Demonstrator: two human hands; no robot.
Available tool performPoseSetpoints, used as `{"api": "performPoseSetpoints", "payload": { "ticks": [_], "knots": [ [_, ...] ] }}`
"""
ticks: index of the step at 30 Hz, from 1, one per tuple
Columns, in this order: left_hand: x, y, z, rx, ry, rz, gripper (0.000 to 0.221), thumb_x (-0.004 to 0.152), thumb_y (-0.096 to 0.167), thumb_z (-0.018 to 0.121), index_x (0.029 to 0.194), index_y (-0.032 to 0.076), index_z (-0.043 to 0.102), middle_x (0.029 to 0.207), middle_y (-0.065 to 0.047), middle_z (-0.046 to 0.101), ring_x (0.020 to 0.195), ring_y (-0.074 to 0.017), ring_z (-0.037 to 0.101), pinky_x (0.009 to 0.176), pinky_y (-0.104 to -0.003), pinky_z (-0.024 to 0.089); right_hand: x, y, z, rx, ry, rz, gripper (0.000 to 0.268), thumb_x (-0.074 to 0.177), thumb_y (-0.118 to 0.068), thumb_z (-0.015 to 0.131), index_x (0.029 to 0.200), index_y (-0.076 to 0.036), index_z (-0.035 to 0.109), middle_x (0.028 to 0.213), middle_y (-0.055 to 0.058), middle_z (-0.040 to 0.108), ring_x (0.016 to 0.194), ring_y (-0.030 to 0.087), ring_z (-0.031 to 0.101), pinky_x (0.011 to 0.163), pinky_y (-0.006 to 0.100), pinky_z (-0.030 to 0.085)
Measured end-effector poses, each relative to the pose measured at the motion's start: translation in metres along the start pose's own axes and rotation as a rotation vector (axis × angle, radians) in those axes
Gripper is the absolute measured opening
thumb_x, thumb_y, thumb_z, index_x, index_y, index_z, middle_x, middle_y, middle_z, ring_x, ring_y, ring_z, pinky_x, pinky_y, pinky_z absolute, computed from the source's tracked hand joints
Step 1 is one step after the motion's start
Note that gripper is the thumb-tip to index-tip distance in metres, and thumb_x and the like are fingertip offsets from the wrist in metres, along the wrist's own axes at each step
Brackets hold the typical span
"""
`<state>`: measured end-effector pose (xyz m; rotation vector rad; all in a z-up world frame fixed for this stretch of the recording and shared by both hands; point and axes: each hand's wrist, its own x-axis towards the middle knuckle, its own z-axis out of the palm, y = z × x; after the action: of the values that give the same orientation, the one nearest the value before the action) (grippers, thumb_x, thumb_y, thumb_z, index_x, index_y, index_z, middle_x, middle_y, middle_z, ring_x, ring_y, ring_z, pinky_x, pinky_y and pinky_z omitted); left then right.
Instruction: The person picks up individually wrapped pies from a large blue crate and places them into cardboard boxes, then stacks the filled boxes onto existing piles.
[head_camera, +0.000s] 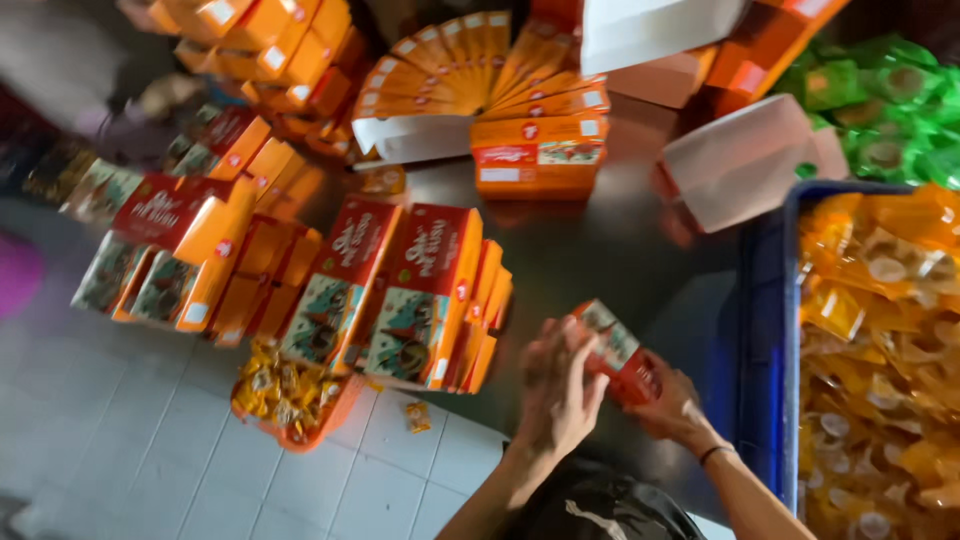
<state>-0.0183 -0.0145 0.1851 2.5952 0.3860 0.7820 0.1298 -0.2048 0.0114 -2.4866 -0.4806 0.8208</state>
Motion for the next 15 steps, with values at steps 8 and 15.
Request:
{"api": "performPoseSetpoints", "payload": {
  "ticks": [8,15],
  "knots": [
    [-0.002,-0.093,-0.133,0.349,-0.029,-0.48,0.074,0.091,0.062,0.058,0.155,0.03,0.043,0.165,-0.019,0.029,0.146,-0.0464,0.033,0.109,-0.063,0.034,0.003,-0.24,-0.107,0.139,0.277,-1.009,0.097,0.077,-0.041,0.079,0.157,-0.004,0.037,0.125,0.024,0.054,0.107,0.035,0.054,0.093,0.046,0.045],
    [-0.021,-0.101,-0.137,0.418,-0.041,-0.392,0.073,0.088,0.047,0.066,0.156,0.034,0.041,0.167,-0.016,0.025,0.138,-0.0429,0.047,0.104,-0.058,0.044,-0.004,-0.41,-0.107,-0.135,0.356,-1.287,0.075,0.081,-0.061,0.077,0.146,-0.027,0.057,0.126,0.016,0.058,0.104,0.038,0.057,0.082,0.056,0.046]
  ]
}}
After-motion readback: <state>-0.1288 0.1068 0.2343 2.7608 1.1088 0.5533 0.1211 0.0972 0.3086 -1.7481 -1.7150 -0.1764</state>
